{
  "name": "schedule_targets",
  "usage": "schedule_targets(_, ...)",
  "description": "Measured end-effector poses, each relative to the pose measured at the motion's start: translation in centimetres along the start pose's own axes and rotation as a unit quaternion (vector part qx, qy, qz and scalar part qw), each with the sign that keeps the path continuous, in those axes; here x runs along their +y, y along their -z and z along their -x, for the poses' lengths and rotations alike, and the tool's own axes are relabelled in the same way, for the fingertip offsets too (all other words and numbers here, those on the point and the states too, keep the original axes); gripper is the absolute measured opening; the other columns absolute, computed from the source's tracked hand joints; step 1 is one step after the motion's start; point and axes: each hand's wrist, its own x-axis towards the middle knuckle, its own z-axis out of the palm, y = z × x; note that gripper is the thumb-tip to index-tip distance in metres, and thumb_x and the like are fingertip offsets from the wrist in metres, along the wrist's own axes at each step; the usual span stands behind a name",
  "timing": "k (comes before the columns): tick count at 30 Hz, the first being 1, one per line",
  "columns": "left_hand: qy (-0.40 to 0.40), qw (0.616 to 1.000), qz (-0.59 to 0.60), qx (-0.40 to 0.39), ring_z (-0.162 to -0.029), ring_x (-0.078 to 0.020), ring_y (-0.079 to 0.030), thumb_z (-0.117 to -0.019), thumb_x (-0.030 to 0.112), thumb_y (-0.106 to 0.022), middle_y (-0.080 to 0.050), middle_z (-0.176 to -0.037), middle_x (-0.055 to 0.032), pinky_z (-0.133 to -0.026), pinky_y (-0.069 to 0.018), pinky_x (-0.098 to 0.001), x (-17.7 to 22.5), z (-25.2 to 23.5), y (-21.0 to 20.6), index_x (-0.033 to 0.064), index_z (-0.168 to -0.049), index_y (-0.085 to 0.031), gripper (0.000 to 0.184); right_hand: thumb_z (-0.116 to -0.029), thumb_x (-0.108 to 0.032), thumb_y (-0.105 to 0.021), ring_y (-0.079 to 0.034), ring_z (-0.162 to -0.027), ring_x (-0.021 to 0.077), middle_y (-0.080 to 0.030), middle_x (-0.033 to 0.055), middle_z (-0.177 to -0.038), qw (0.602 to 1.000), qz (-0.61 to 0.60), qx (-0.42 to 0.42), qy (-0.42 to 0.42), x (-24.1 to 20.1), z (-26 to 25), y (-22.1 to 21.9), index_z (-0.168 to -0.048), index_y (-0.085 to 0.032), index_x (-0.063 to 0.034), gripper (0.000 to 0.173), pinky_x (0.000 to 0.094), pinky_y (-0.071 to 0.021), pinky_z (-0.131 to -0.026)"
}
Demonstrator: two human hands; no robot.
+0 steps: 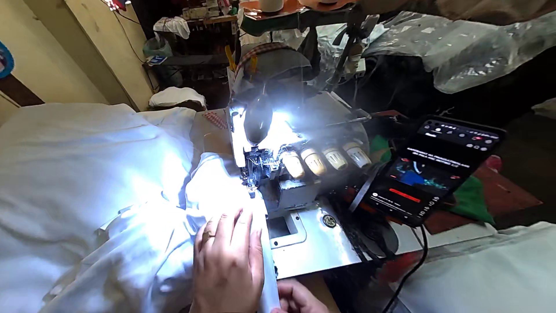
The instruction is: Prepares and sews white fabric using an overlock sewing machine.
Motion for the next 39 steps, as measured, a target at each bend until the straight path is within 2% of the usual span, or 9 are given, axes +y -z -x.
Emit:
schedule_targets(3,0.006,1.0,-0.003,-0.013,-0.119,-0.025,-0.068,-0.0997,0.037,-0.046,-0.072,-0.127,-0.0027,-0.1,-0.0522,-0.049,-1.4,-1.0,-1.8,0.0153,-0.118,-0.078,0.043,-0.0944,0.001,-0.064,-0.068,-0.073,0.0079,-0.069,0.0008,-0.083,0.998,0.0,0.045,0.039,-1.5,-1.8,-0.4,-0.125,-0.047,0.002,0.035,0.0301,-0.0579,-0.069)
schedule_targets(6,0.009,0.998,0.041,-0.052,-0.133,-0.0251,-0.058,-0.1005,0.035,-0.045,-0.068,-0.134,-0.0039,-0.109,-0.0466,-0.0515,-3.3,-3.9,-2.5,0.0133,-0.123,-0.075,0.043,-0.0923,0.001,-0.068,-0.065,-0.068,0.0056,-0.068,0.0015,-0.081,0.987,0.054,0.081,0.125,-2.5,-4.6,-0.3,-0.121,-0.054,0.0019,0.032,0.0248,-0.0572,-0.064)
schedule_targets(10,0.01,0.992,0.055,-0.114,-0.129,-0.0282,-0.059,-0.1017,0.032,-0.052,-0.066,-0.132,-0.0109,-0.106,-0.0474,-0.0538,-5.1,-7.6,-3.2,0.0074,-0.117,-0.073,0.036,-0.0963,-0.011,-0.063,-0.068,-0.077,0.0017,-0.074,0.0011,-0.096,0.936,0.196,0.128,0.264,-2.5,-8.8,0.5,-0.113,-0.074,-0.0051,0.02,0.0189,-0.0588,-0.07)
schedule_targets(16,0.059,0.979,0.027,-0.195,-0.136,-0.0316,-0.051,-0.0902,0.019,-0.071,-0.057,-0.144,-0.0127,-0.112,-0.0416,-0.0531,-7.0,-13.2,-4.2,0.0075,-0.131,-0.067,0.043,-0.0984,-0.02,-0.057,-0.071,-0.087,0.002,-0.077,-0.0038,-0.096,0.888,0.313,0.174,0.288,-4.0,-10.6,0.2,-0.104,-0.08,-0.0136,0.025,0.0214,-0.0595,-0.079)
schedule_targets(20,0.066,0.987,0.027,-0.141,-0.115,-0.036,-0.063,-0.0941,0.009,-0.065,-0.067,-0.12,-0.0162,-0.096,-0.0497,-0.0572,-7.8,-14.7,-5.1,0.0062,-0.118,-0.071,0.025,-0.0985,-0.022,-0.058,-0.07,-0.086,0.0008,-0.076,-0.0035,-0.097,0.894,0.309,0.165,0.28,-4.2,-10.1,0.2,-0.104,-0.079,-0.013,0.025,0.0201,-0.0588,-0.078)
schedule_targets(24,0.144,0.963,0.228,0.026,-0.104,-0.0319,-0.067,-0.1037,0.014,-0.058,-0.068,-0.112,-0.0216,-0.094,-0.0536,-0.0513,-8.7,-12.6,-3.9,-0.0044,-0.115,-0.067,0.023,-0.0993,-0.023,-0.058,-0.062,-0.07,-0.0021,-0.072,-0.0048,-0.087,0.904,0.295,0.155,0.269,-5.0,-9.7,0.7,-0.103,-0.077,-0.012,0.023,0.0167,-0.0534,-0.064)
schedule_targets(28,0.123,0.934,0.287,0.17,-0.078,-0.0075,-0.063,-0.105,0.017,-0.055,-0.065,-0.094,-0.0055,-0.072,-0.0556,-0.0264,-7.5,-7.2,0.1,0.0006,-0.113,-0.064,0.021,-0.1,-0.023,-0.06,-0.06,-0.071,-0.0047,-0.071,-0.004,-0.093,0.906,0.274,0.157,0.283,-6.1,-10.1,0.5,-0.11,-0.076,-0.0111,0.023,0.0126,-0.0521,-0.063)
schedule_targets(33,0.062,0.905,0.387,0.164,-0.094,0.0038,-0.062,-0.1016,0.022,-0.061,-0.065,-0.098,0.005,-0.086,-0.0534,-0.0155,-2.9,-0.2,1.1,0.008,-0.105,-0.065,0.015,-0.1016,-0.021,-0.06,-0.069,-0.094,0.0048,-0.069,0.0093,-0.125,0.896,0.265,0.098,0.342,-5.7,-11.1,-0.7,-0.126,-0.07,-0.0051,0.031,0.0195,-0.0584,-0.082)
schedule_targets(39,0.024,0.954,0.256,0.153,-0.099,-0.0089,-0.059,-0.1028,0.044,-0.057,-0.061,-0.099,-0.0014,-0.09,-0.0492,-0.0248,-1.6,3.0,-0.1,0.0161,-0.104,-0.06,0.028,-0.0997,-0.017,-0.05,-0.066,-0.082,0.0062,-0.069,0.0032,-0.097,0.882,0.35,0.162,0.271,-4.6,-10.0,2.3,-0.099,-0.075,-0.0086,0.026,0.0239,-0.0579,-0.072)
